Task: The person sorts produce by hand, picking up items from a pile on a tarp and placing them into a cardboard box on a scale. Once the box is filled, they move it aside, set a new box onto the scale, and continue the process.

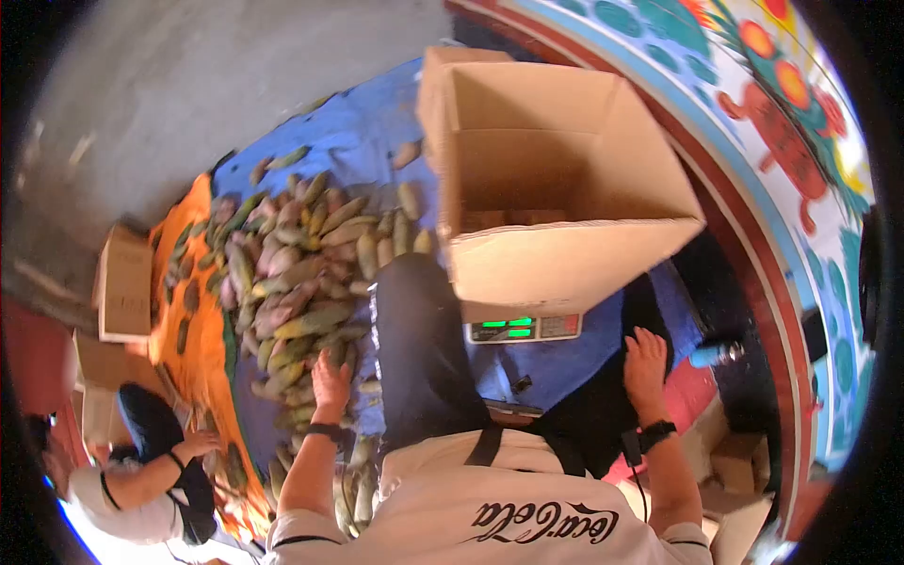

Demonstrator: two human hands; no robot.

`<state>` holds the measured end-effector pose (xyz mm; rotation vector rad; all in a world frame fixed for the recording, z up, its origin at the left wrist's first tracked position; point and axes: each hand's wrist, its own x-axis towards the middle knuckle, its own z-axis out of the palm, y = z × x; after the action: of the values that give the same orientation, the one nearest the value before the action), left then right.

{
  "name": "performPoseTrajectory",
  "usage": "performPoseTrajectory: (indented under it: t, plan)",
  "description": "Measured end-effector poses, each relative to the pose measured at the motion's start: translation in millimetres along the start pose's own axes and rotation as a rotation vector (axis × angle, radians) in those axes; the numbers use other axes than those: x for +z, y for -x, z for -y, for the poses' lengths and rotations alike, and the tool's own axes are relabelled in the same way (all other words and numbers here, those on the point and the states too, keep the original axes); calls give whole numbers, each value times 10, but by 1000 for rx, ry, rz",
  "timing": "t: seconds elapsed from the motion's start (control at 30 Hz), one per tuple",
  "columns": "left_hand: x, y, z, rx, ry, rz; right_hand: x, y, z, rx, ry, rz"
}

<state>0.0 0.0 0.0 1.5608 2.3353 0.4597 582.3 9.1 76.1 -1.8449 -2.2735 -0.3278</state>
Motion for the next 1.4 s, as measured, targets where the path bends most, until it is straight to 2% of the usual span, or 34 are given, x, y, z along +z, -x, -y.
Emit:
performPoseTrajectory:
  t: [0.07, 0.1, 0.17, 0.23, 0.3, 0.37, 0.47, 0.6, 0.7, 0.87, 0.97, 1.07, 1.17, 1.2, 1.3, 1.33, 1.4]
  plan:
    - [157, 340, -50, -41, 35, 19, -271, 85, -298, -63, 14, 23]
    - [-43, -195, 327, -47, -2, -48, 124, -270, 153, -28, -21, -20]
    - [48, 6, 336, -220, 11, 88, 49, -242, 67, -38, -15, 26]
    - [134, 168, 406, -299, 23, 123, 26, -229, 2, -5, 5, 52]
    - [239, 212, 547, -449, -32, 238, 80, -252, -24, -6, -32, 86]
    - [369, 240, 725, -481, -24, 239, 121, -252, -22, -13, 17, 92]
    - [471, 292, 869, -428, 10, 251, 195, -240, -39, -23, 10, 111]
    - [497, 261, 874, -476, -20, 285, 212, -250, -26, -36, 20, 131]
    - [595, 228, 985, -442, -57, 263, 204, -229, -31, -23, 14, 143]
    - [600, 147, 968, -633, -43, 264, 168, -216, -51, -16, 32, 189]
    - [764, 127, 1187, -715, -17, 256, 150, -227, -57, -50, 47, 169]
    - [617, 90, 1150, -760, 23, 299, 118, -269, -32, -61, 48, 187]
    - [1045, 142, 1755, -726, 44, 250, 124, -256, -49, -101, 75, 175]
    - [1021, 148, 1685, -701, 39, 179, 118, -261, -43, -102, 84, 168]
    - [2201, 216, 3191, -412, -257, 478, 104, -252, -28, -56, 85, 206]
    - [2153, 166, 3083, -449, -151, 401, 114, -246, -28, -60, 82, 197]
    - [1860, 94, 2714, -514, -174, 537, 101, -237, -40, -59, 84, 188]
